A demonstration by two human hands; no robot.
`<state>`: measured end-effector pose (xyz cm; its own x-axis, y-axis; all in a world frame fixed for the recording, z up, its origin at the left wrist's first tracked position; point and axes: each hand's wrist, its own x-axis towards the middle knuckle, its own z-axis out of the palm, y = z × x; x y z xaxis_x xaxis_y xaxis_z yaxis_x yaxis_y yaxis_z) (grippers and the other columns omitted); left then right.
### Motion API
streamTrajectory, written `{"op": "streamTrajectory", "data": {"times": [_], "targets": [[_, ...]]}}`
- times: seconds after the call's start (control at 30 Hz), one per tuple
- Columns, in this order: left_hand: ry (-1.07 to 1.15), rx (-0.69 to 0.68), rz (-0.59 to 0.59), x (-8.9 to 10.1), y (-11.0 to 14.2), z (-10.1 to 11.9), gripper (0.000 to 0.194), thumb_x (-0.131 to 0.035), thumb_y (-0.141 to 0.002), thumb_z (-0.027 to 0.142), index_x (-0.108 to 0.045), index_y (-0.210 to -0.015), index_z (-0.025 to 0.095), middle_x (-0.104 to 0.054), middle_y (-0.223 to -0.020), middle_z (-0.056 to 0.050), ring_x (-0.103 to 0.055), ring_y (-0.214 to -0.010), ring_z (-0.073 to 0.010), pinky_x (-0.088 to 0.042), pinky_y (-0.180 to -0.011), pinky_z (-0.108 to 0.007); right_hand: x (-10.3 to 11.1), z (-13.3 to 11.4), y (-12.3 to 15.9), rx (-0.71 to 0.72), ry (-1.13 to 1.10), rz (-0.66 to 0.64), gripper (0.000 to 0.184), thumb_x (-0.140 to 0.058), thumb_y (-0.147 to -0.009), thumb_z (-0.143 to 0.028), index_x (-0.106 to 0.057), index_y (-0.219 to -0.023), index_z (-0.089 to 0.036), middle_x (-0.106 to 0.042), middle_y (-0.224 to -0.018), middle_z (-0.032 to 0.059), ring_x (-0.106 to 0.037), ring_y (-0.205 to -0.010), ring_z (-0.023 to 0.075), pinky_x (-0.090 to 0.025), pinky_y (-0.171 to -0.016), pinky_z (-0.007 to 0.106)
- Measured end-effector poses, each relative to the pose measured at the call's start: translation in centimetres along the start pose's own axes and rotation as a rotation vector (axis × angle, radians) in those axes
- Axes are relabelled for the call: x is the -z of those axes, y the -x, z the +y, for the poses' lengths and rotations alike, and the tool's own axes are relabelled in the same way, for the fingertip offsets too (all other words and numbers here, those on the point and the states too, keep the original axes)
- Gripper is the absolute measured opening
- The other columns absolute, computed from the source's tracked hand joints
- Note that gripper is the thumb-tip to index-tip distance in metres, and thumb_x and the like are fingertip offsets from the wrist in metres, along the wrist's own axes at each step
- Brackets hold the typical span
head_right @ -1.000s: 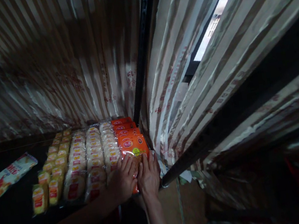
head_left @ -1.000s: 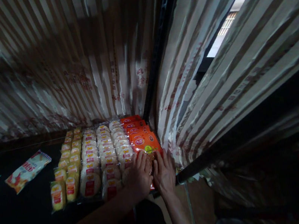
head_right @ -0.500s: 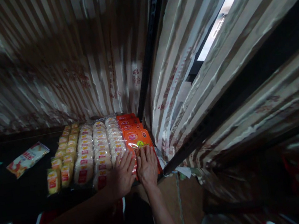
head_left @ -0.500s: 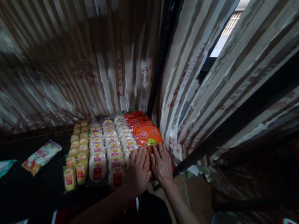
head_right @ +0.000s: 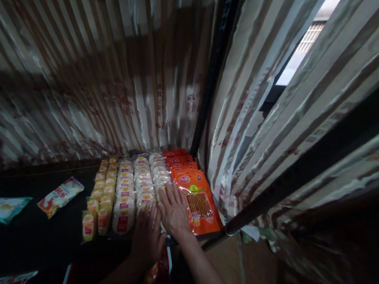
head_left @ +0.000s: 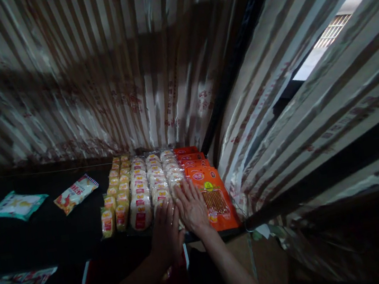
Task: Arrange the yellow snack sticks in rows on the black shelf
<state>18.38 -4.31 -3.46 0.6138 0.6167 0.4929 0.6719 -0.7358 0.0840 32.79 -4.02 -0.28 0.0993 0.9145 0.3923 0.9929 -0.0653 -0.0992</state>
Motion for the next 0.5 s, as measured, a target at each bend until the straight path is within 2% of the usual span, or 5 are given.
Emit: {"op": "streamTrajectory", "data": {"times": [0.17,0.3,0.5], "targets": [[0.049,-0.025,-0.024,-0.2,-1.0,0.0,0.057,-0.046,-0.084,0.036,-0.041,-0.133,0.008,-0.036,-0.145,-0.015,-0.024,-0.138,-0.0307,-0.026,-0.109,-0.048,-0.6,0.6,-1.1,0.044,0.009,-0.084,0.044,-0.033,-0.095,-0.035,-0.045,-0.135,-0.023,-0.033,-0.148,0.005,-0.018,-0.14,0.0243,-0.02,-0.111,0.043],[0.076,-0.04,-0.035,-0.5,-1.5,0.2,0.057,-0.044,-0.086,0.038,-0.041,-0.134,0.008,-0.036,-0.145,-0.015,-0.023,-0.138,-0.0306,-0.025,-0.11,-0.048,-1.0,1.6,-0.9,0.033,0.02,-0.084,0.044,-0.034,-0.095,-0.035,-0.044,-0.136,-0.023,-0.035,-0.147,0.0044,-0.022,-0.139,0.0241,-0.021,-0.111,0.041],[0.104,-0.035,0.02,-0.4,-1.6,0.5,0.061,-0.045,-0.085,0.036,-0.035,-0.138,0.007,-0.036,-0.145,-0.015,-0.024,-0.138,-0.0297,-0.027,-0.109,-0.047,-0.3,1.4,-1.2,0.02,0.024,-0.071,0.043,-0.033,-0.095,-0.034,-0.047,-0.133,-0.022,-0.038,-0.145,0.006,-0.026,-0.138,0.0249,-0.023,-0.11,0.043]]}}
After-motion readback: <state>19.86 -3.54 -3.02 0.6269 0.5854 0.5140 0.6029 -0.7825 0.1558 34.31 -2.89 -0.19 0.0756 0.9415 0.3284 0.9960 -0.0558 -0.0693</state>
